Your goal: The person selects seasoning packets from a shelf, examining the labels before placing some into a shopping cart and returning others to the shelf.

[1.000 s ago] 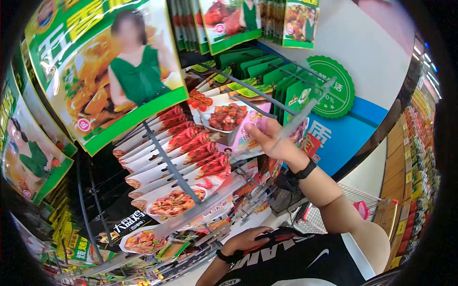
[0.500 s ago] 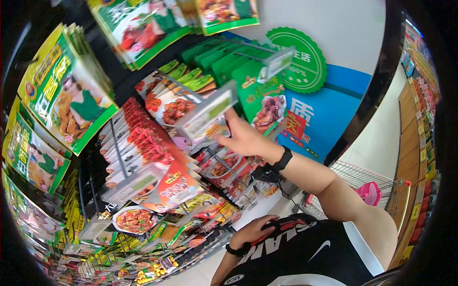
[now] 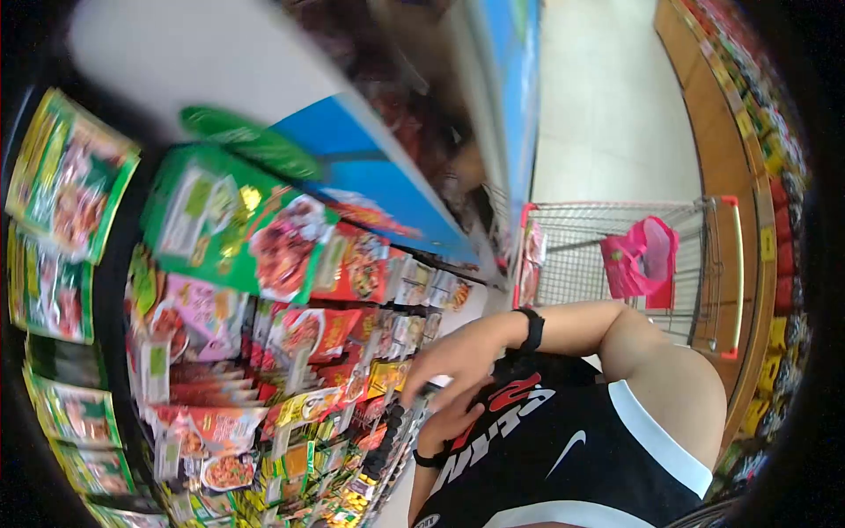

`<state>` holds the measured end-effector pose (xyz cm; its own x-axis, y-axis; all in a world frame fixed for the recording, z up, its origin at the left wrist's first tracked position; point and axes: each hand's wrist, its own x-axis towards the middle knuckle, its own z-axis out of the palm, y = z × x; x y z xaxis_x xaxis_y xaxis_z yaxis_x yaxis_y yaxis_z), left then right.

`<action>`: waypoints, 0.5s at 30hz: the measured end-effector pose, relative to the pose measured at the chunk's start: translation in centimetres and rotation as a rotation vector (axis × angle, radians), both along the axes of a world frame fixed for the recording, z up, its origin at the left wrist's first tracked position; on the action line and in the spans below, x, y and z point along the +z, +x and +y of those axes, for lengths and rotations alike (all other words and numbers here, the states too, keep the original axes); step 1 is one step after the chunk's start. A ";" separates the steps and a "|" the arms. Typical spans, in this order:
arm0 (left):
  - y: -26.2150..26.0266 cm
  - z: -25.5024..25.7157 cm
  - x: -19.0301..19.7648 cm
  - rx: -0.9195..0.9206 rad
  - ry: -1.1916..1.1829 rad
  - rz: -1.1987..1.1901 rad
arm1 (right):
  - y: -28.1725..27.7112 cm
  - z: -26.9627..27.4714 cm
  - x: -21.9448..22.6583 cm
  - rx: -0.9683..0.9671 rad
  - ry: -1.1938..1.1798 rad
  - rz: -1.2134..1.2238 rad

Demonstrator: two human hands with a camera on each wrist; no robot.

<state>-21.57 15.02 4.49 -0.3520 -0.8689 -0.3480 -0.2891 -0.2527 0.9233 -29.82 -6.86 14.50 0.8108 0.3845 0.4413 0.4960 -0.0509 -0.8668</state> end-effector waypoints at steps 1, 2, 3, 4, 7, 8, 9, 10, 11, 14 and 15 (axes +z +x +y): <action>-0.9 -0.3 0.2 0.017 0.028 0.054 | -2.0 -0.7 -2.4 0.125 0.052 0.041; -1.5 -0.8 0.0 -0.006 0.006 0.053 | -4.0 -1.6 -4.3 0.150 -0.005 0.191; -2.1 -1.5 -0.2 -0.026 -0.015 0.052 | -6.0 -2.6 -6.7 0.139 -0.037 0.272; -2.6 -2.1 -0.3 -0.044 -0.034 0.051 | -8.0 -3.6 -9.1 0.127 -0.069 0.352; -4.7 -3.9 0.2 -0.069 0.080 0.006 | -13.4 -7.2 -18.2 -0.078 -0.100 0.519; -5.5 -4.3 0.3 -0.058 0.140 -0.001 | -15.0 -9.3 -19.8 -0.101 -0.138 0.616; -6.4 -4.6 0.1 -0.037 0.186 -0.029 | -17.1 -11.3 -20.2 -0.205 -0.142 0.799; -7.2 -4.9 0.0 -0.029 0.208 -0.034 | -18.6 -12.2 -25.4 -0.373 -0.111 0.813; -7.9 -5.0 0.0 -0.021 0.232 -0.039 | -19.8 -13.4 -28.5 -0.523 -0.161 0.867; -9.5 -5.7 0.0 0.001 0.286 -0.082 | -21.3 -16.7 -35.5 -0.940 -0.437 1.133; -10.0 -6.0 0.3 0.003 0.305 -0.091 | -21.2 -17.1 -36.0 -1.085 -0.394 1.199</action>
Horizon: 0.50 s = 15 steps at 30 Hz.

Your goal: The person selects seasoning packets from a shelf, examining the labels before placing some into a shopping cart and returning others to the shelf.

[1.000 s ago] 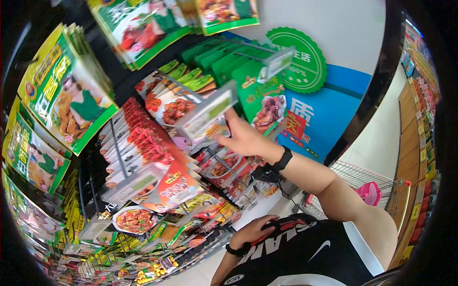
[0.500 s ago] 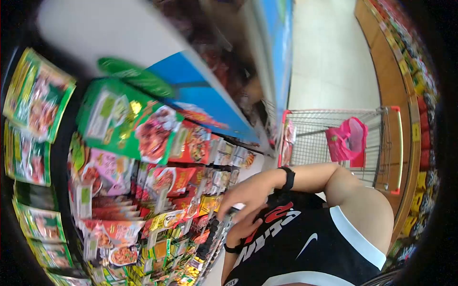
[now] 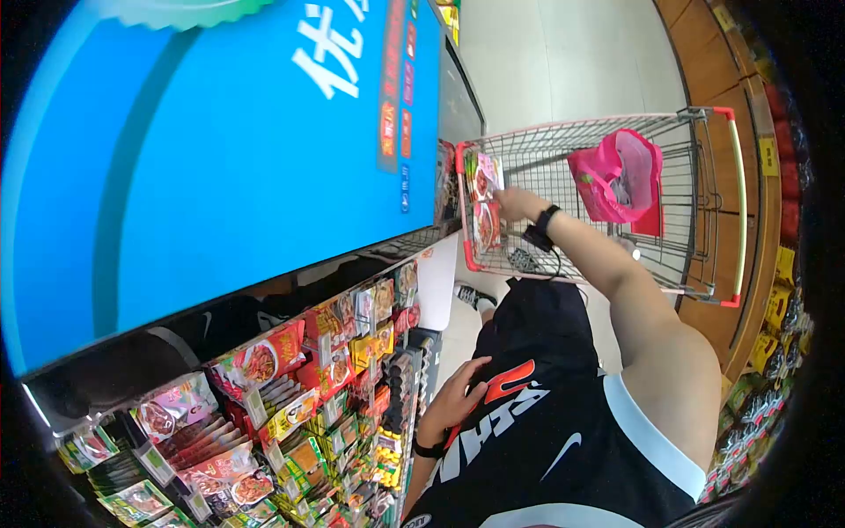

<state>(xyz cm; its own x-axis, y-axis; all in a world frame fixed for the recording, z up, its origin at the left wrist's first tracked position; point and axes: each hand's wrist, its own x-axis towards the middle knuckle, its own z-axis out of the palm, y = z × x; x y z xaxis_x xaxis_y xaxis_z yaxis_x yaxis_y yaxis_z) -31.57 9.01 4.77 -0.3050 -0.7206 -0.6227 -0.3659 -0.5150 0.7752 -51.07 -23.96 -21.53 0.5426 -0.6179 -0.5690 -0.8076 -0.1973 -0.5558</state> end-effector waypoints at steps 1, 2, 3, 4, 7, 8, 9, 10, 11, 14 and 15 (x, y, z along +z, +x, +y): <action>-0.4 -0.1 0.2 0.003 0.016 -0.009 | 0.4 -0.6 -1.6 -0.061 -0.011 -0.008; -0.7 -0.1 0.1 0.014 0.019 -0.020 | 0.8 -1.1 -3.1 -0.074 0.016 -0.050; -1.0 -0.2 0.1 0.017 0.030 -0.030 | 1.3 -1.4 -3.5 -0.086 0.039 -0.093; -1.2 -0.3 0.2 0.021 0.040 -0.042 | 1.8 -1.4 -3.8 -0.110 0.011 -0.077; -1.8 0.3 0.1 0.061 0.057 -0.066 | 3.8 -2.2 -7.5 -0.098 0.036 -0.051; -1.8 0.6 0.0 0.072 0.059 -0.066 | 4.5 -2.3 -10.2 -0.101 0.014 -0.055; -1.8 0.8 -0.1 0.084 0.062 -0.064 | 5.2 -2.0 -11.8 -0.104 -0.006 -0.057; -1.8 0.9 0.1 0.102 0.105 -0.073 | 5.3 -2.1 -10.4 -0.147 0.050 -0.043; -1.8 1.1 0.0 0.092 0.111 -0.079 | 5.4 -2.3 -8.9 -0.152 0.045 -0.034; -1.8 1.6 0.0 0.087 0.131 -0.087 | 5.9 -2.4 -8.5 -0.063 -0.051 0.000; -1.9 1.8 0.1 0.091 0.124 -0.091 | 6.0 -2.6 -8.9 -0.082 -0.041 0.027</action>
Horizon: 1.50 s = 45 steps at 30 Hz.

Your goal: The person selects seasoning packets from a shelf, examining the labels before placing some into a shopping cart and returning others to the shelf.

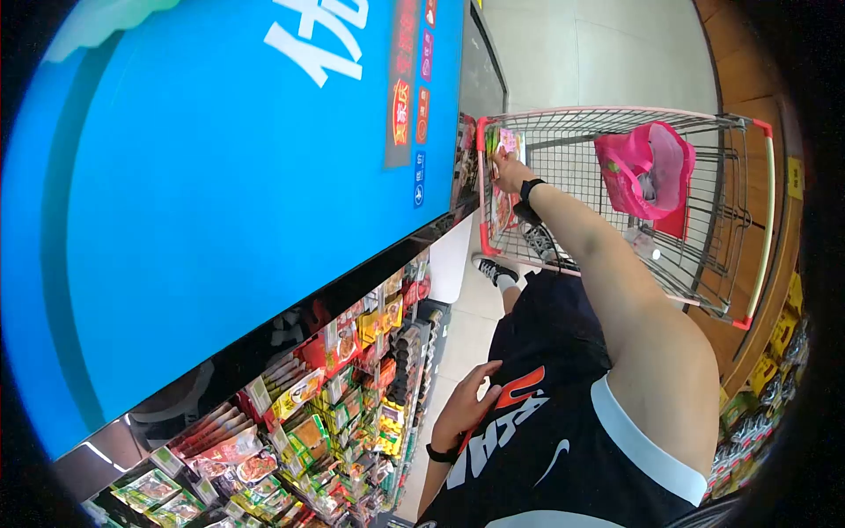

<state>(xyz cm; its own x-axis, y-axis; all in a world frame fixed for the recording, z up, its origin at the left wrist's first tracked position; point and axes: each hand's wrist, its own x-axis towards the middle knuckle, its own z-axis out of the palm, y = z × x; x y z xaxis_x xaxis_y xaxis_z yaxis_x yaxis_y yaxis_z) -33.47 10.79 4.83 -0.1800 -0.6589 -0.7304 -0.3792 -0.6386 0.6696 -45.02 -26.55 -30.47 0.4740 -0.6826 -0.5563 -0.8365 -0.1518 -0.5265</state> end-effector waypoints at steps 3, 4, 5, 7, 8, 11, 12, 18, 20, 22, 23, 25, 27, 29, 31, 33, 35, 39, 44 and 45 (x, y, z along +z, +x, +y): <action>-0.4 0.7 0.1 0.031 -0.023 -0.011 | 0.5 0.4 -0.5 -0.019 -0.078 0.084; -0.6 0.9 0.1 0.053 -0.032 -0.014 | 0.8 0.5 -0.3 -0.002 -0.078 0.101; -0.7 1.0 0.0 0.073 -0.045 -0.017 | 1.0 0.4 -0.1 0.014 -0.081 0.118; -0.8 1.3 -0.1 0.087 -0.037 -0.008 | 1.0 0.3 -1.3 0.035 -0.111 0.113; -0.8 1.4 -0.1 0.094 -0.034 -0.004 | 1.0 0.4 -2.2 0.040 -0.137 0.091; -0.6 2.0 0.0 0.069 -0.054 -0.028 | 0.5 0.4 -4.4 -0.080 0.000 0.034; -0.4 2.1 0.2 0.066 -0.052 -0.031 | 0.1 0.4 -4.3 -0.111 0.017 0.011; 1.1 4.6 -0.2 0.017 -0.137 -0.076 | -4.1 1.1 -1.7 -0.502 0.041 -0.182; 1.5 5.9 -0.3 0.014 -0.176 -0.095 | -5.1 3.2 -0.2 -0.687 -0.074 -0.340; 1.6 7.9 -1.1 0.035 -0.221 -0.139 | -6.4 6.1 3.9 -0.695 -0.135 -0.434; 1.7 8.8 -1.6 0.041 -0.264 -0.155 | -6.7 7.8 5.5 -0.651 -0.279 -0.504; 1.6 10.2 -1.8 0.077 -0.348 -0.173 | -7.0 11.7 9.8 -0.579 -0.354 -0.515; 1.9 11.4 -2.7 0.093 -0.453 -0.245 | -6.1 16.3 18.2 -0.517 -0.238 -0.405; 2.6 12.7 -4.7 0.133 -0.601 -0.384 | -4.6 21.3 24.1 -0.406 -0.226 -0.484; 3.5 13.1 -5.0 0.167 -0.746 -0.524 | -3.7 25.2 28.4 -0.217 -0.289 -0.738; 5.1 13.8 -6.0 0.277 -0.856 -0.547 | -3.2 27.5 33.5 -0.188 -0.020 -0.825; 6.9 15.5 -8.8 0.627 -0.794 -0.165 | -3.6 28.5 36.0 -0.195 0.214 -0.897; 8.2 19.7 -10.8 0.797 -0.688 0.840 | -1.4 31.5 37.7 -0.168 0.723 -1.188; 5.0 22.1 -5.7 1.068 -0.699 0.918 | 2.5 34.6 38.3 -0.152 0.836 -1.225; 4.9 22.5 -5.3 1.211 -0.687 0.923 | 2.9 34.9 38.3 -0.128 0.804 -1.212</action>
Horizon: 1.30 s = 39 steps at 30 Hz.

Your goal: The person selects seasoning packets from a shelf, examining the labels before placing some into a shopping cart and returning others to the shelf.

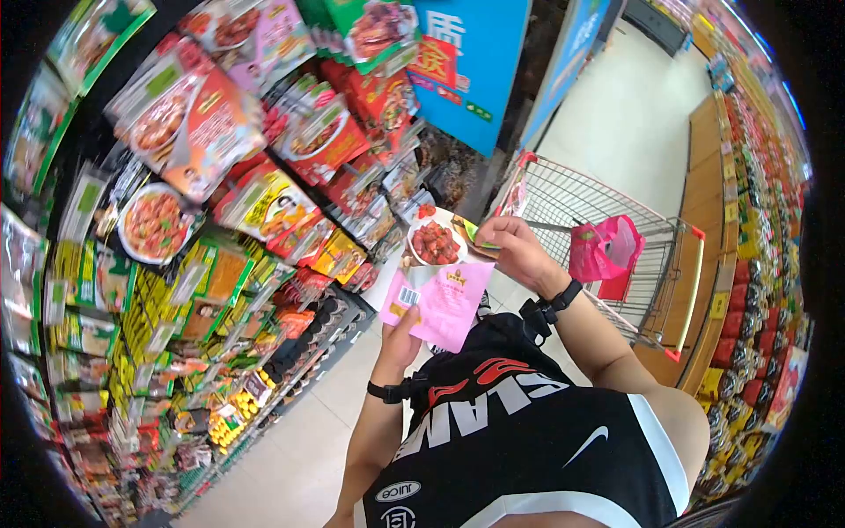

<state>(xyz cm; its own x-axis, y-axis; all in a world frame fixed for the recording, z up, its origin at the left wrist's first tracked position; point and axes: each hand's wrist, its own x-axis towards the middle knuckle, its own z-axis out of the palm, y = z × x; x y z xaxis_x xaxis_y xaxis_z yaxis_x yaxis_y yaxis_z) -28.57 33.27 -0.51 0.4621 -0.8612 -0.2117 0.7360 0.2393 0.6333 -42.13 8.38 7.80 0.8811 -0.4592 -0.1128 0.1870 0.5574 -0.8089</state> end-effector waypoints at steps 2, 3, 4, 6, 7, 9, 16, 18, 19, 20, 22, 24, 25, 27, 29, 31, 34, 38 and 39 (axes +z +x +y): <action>0.3 1.8 -1.2 0.081 0.110 -0.117 | 1.1 0.6 -0.5 0.036 -0.211 0.130; 0.6 2.3 -0.6 0.118 0.164 -0.176 | 1.8 1.0 -0.6 0.050 -0.320 0.190; 0.3 2.6 0.4 0.211 0.167 -0.215 | 2.5 1.4 -0.5 0.073 -0.474 0.253; 1.0 4.1 1.2 0.239 0.339 -0.458 | 3.8 2.9 -1.9 -0.115 -0.817 0.296; 1.5 4.6 1.8 0.255 0.424 -0.582 | 4.6 3.8 -1.9 -0.218 -0.990 0.305; 1.9 5.1 3.5 0.384 0.439 -0.929 | 5.1 5.1 -0.6 0.055 -0.924 0.251; 0.5 2.5 10.5 0.249 0.547 -1.760 | 8.6 11.7 1.7 0.522 -0.463 -0.004; 1.8 2.4 10.9 0.152 0.599 -1.799 | 9.3 11.0 1.7 0.452 -0.439 0.002; 2.4 2.3 11.2 0.145 0.588 -1.824 | 9.8 10.3 1.7 0.421 -0.426 0.001; 2.8 2.3 11.7 0.132 0.582 -1.847 | 10.4 9.6 1.7 0.391 -0.406 0.003; 3.8 2.1 12.7 0.190 0.555 -1.825 | 11.4 7.3 1.8 0.395 -0.428 0.048; 5.3 1.8 12.4 0.386 0.563 -1.893 | 12.9 4.3 2.7 0.470 -0.453 0.027; 6.3 1.2 12.7 0.488 0.564 -1.924 | 13.9 3.2 3.9 0.440 -0.448 0.079; 8.1 -0.2 13.9 0.570 0.573 -1.964 | 15.6 1.4 7.0 0.388 -0.435 0.190; 9.9 -1.8 15.1 0.606 0.607 -2.061 | 18.0 -0.6 8.7 0.368 -0.506 0.241; 11.4 -3.9 15.8 0.625 0.565 -2.041 | 20.2 -3.0 9.3 0.389 -0.552 0.182; 13.4 -7.1 15.8 0.607 0.467 -2.036 | 24.2 -5.5 9.0 0.273 -0.632 -0.053; 14.9 -10.5 16.0 0.591 0.398 -1.924 | 26.9 -8.9 11.6 0.340 -0.728 -0.031; 15.3 -11.1 16.3 0.588 0.405 -1.907 | 27.4 -9.3 12.3 0.329 -0.729 -0.040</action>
<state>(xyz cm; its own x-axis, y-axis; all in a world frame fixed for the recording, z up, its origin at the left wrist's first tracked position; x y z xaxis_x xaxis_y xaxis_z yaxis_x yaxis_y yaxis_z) -13.23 22.19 15.75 0.4332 -0.5929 0.6788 -0.8918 -0.1731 0.4180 -14.70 -0.96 20.11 0.9813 -0.1209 0.1499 0.1413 -0.0770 -0.9870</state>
